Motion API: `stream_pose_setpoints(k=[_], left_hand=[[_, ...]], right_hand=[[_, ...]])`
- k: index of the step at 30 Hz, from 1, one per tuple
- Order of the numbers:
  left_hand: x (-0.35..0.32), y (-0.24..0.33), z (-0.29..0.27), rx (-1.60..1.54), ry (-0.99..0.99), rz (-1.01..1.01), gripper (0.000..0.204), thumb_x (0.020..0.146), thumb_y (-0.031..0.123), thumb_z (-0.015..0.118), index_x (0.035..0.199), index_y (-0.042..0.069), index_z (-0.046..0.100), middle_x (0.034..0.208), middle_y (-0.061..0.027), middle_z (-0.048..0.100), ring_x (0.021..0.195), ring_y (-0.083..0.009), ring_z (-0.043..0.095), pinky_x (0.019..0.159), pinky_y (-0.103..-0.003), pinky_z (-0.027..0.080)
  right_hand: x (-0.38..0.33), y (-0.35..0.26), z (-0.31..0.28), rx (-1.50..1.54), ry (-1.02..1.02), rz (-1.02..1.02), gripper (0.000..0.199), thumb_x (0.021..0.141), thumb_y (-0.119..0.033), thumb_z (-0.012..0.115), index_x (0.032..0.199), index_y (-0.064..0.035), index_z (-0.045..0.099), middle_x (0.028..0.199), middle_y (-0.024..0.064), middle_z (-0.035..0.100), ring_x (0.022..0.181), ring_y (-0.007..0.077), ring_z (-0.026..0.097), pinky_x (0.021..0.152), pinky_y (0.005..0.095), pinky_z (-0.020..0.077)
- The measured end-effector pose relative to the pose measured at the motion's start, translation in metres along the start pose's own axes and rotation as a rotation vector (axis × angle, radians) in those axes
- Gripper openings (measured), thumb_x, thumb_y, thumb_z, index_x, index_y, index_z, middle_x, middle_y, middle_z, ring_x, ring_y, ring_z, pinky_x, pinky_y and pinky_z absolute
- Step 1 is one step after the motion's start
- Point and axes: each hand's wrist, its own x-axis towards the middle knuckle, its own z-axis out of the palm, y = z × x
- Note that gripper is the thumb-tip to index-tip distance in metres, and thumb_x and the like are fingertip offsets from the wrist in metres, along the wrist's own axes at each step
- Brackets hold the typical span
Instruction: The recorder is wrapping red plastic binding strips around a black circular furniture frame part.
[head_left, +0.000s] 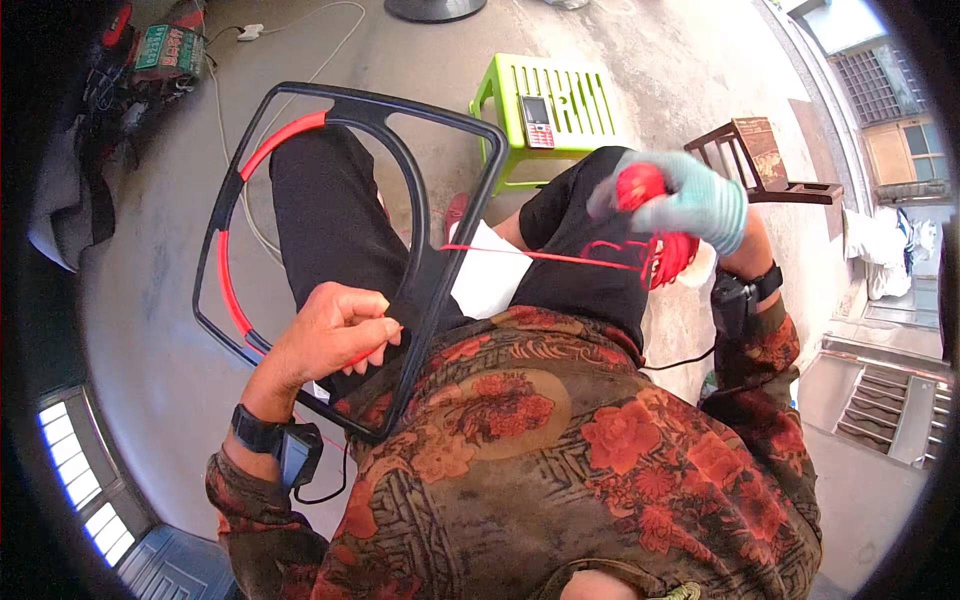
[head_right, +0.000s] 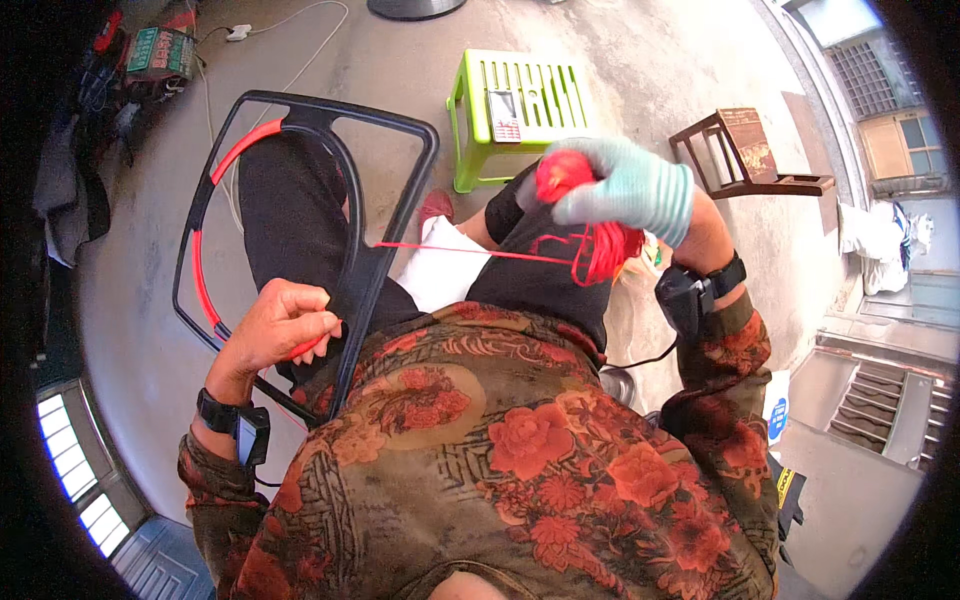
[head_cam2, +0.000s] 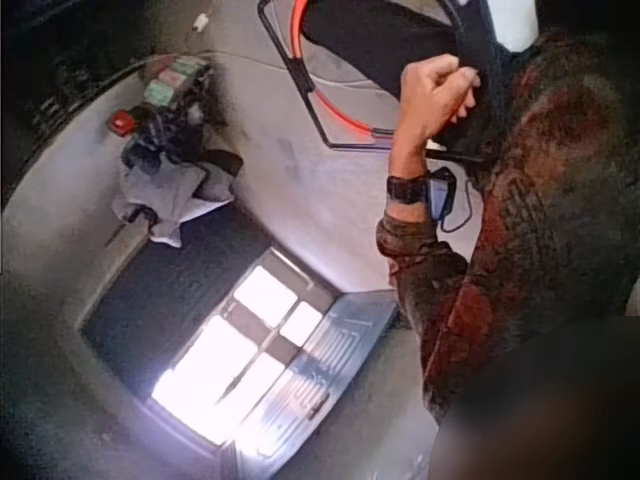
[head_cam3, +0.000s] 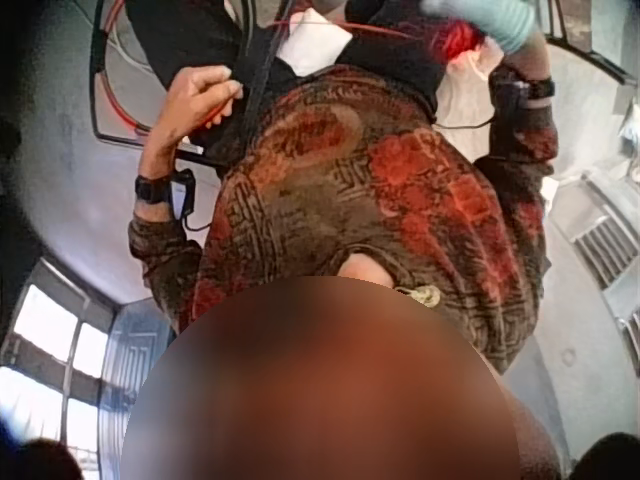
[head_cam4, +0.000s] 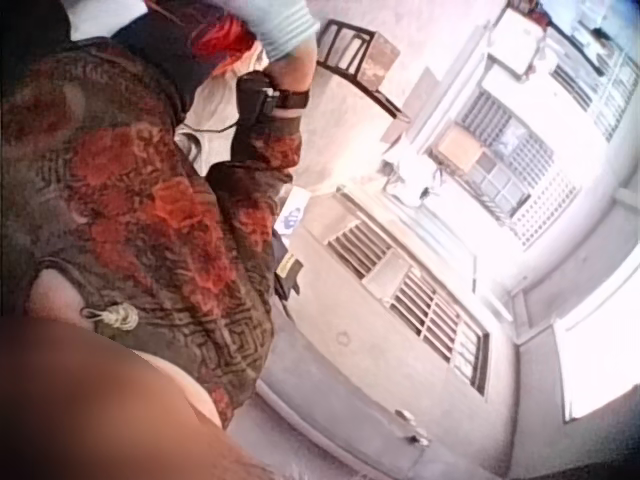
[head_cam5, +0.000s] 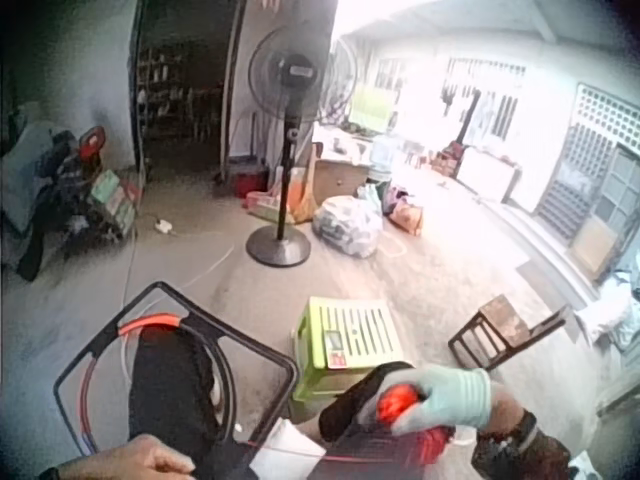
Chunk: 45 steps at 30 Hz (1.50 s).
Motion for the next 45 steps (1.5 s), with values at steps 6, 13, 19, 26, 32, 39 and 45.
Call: stream_pose_setpoints(k=[6, 13, 19, 26, 32, 39, 45], left_hand=[[-0.006, -0.005, 0.009, 0.045, -0.062, -0.01, 0.021, 0.083, 0.016, 0.056, 0.069, 0.0, 0.059, 0.054, -0.0019, 0.054, 0.045, -0.0046, 0.049, 0.041, -0.019, 0.037], [-0.004, -0.008, 0.01, 0.085, -0.049, -0.004, 0.021, 0.082, 0.015, 0.056, 0.066, 0.0, 0.056, 0.055, -0.0014, 0.054, 0.046, -0.0041, 0.048, 0.041, -0.02, 0.036], [-0.001, -0.012, 0.009, 0.071, -0.095, -0.022, 0.015, 0.082, 0.01, 0.054, 0.073, 0.0, 0.058, 0.059, -0.0015, 0.056, 0.048, -0.0041, 0.049, 0.043, -0.019, 0.037], [0.029, -0.013, 0.051, -0.505, 0.1, 0.367, 0.02, 0.082, 0.009, 0.058, 0.099, -0.002, 0.056, 0.082, -0.0006, 0.06, 0.071, -0.0057, 0.055, 0.064, -0.019, 0.044], [0.051, -0.01, 0.051, -0.053, 0.318, 0.194, 0.023, 0.085, 0.019, 0.059, 0.086, -0.003, 0.06, 0.072, 0.0006, 0.058, 0.064, -0.0043, 0.049, 0.058, -0.021, 0.039], [0.061, -0.016, 0.053, -0.15, 0.396, 0.333, 0.026, 0.082, 0.021, 0.059, 0.074, -0.003, 0.061, 0.063, -0.0084, 0.055, 0.062, -0.0084, 0.049, 0.059, -0.027, 0.04], [0.054, -0.013, 0.056, -0.29, 0.426, 0.416, 0.016, 0.083, 0.016, 0.059, 0.081, 0.0, 0.064, 0.083, -0.0056, 0.063, 0.076, -0.0108, 0.056, 0.072, -0.026, 0.044]], right_hand=[[-0.014, 0.011, -0.002, -0.341, -0.558, -0.005, 0.033, 0.067, -0.02, 0.076, 0.091, -0.0028, 0.062, 0.078, 0.0085, 0.065, 0.071, 0.0156, 0.061, 0.066, 0.0269, 0.0487], [-0.013, 0.009, 0.022, -0.886, -0.305, 0.044, 0.017, 0.069, -0.022, 0.067, 0.076, -0.0068, 0.062, 0.066, 0.011, 0.061, 0.058, 0.0203, 0.059, 0.055, 0.0273, 0.0461], [-0.017, -0.009, 0.007, -0.247, -0.541, -0.045, 0.015, 0.062, -0.015, 0.072, 0.072, -0.0062, 0.064, 0.063, 0.0068, 0.062, 0.058, 0.0185, 0.06, 0.055, 0.0272, 0.0457], [0.038, -0.044, 0.041, 0.151, 0.192, -0.316, 0.019, 0.072, -0.013, 0.067, 0.086, -0.0017, 0.062, 0.074, 0.0044, 0.062, 0.065, 0.0093, 0.057, 0.064, 0.0244, 0.0475], [0.113, -0.065, 0.101, 0.075, 0.189, -0.388, 0.025, 0.071, -0.023, 0.069, 0.087, -0.0045, 0.064, 0.07, 0.0088, 0.064, 0.064, 0.0132, 0.061, 0.063, 0.0264, 0.0501], [0.127, -0.043, 0.126, -0.473, 0.268, -0.436, 0.029, 0.07, -0.029, 0.069, 0.088, -0.0066, 0.061, 0.078, 0.0099, 0.062, 0.077, 0.0265, 0.062, 0.073, 0.0349, 0.0482], [0.111, -0.014, 0.125, -0.955, 0.146, -0.732, 0.037, 0.065, -0.036, 0.066, 0.086, -0.0064, 0.063, 0.094, 0.0083, 0.06, 0.11, 0.025, 0.048, 0.097, 0.0429, 0.0316]])
